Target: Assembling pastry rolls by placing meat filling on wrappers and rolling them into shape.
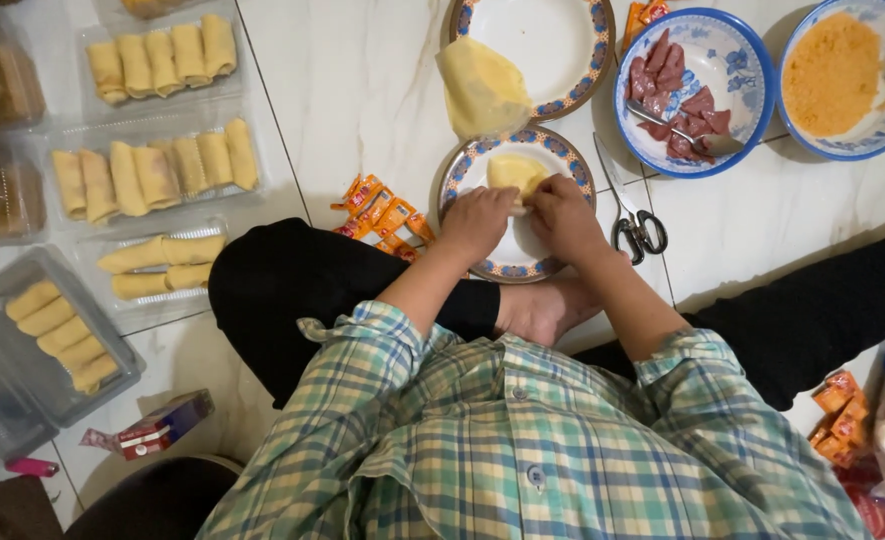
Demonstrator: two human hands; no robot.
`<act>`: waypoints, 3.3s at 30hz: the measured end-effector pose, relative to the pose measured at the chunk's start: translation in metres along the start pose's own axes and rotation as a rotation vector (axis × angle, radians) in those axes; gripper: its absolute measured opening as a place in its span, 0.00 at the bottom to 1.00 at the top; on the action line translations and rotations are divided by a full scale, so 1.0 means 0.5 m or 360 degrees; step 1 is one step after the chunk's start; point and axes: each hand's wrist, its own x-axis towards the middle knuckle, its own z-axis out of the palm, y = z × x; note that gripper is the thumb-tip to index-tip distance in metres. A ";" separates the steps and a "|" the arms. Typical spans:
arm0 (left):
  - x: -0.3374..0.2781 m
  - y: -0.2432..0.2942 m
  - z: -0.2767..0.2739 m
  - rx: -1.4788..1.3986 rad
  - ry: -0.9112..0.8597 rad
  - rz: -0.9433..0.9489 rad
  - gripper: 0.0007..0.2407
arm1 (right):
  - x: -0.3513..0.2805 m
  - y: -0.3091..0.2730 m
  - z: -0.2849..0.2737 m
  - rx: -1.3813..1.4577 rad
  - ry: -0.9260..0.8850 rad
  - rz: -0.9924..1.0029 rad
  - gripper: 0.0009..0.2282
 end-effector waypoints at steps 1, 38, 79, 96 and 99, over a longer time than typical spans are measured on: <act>0.000 -0.008 0.006 -0.0002 -0.0001 -0.0001 0.09 | 0.004 0.008 0.003 0.0001 -0.0002 0.0001 0.08; 0.038 -0.018 -0.028 0.0120 -0.0196 -0.0186 0.08 | 0.054 -0.005 -0.011 -0.0339 0.0183 -0.0580 0.05; 0.072 -0.012 -0.060 -0.1474 -0.0442 -0.1685 0.11 | 0.133 -0.018 -0.042 -0.0724 0.0603 -0.0544 0.03; 0.046 -0.004 0.025 -0.1510 0.0033 -0.1882 0.24 | 0.090 -0.103 -0.036 0.0408 -0.0403 0.1046 0.13; 0.038 -0.014 0.033 -0.1726 0.0091 -0.1890 0.22 | 0.075 -0.113 -0.068 0.0464 -0.0369 0.1027 0.12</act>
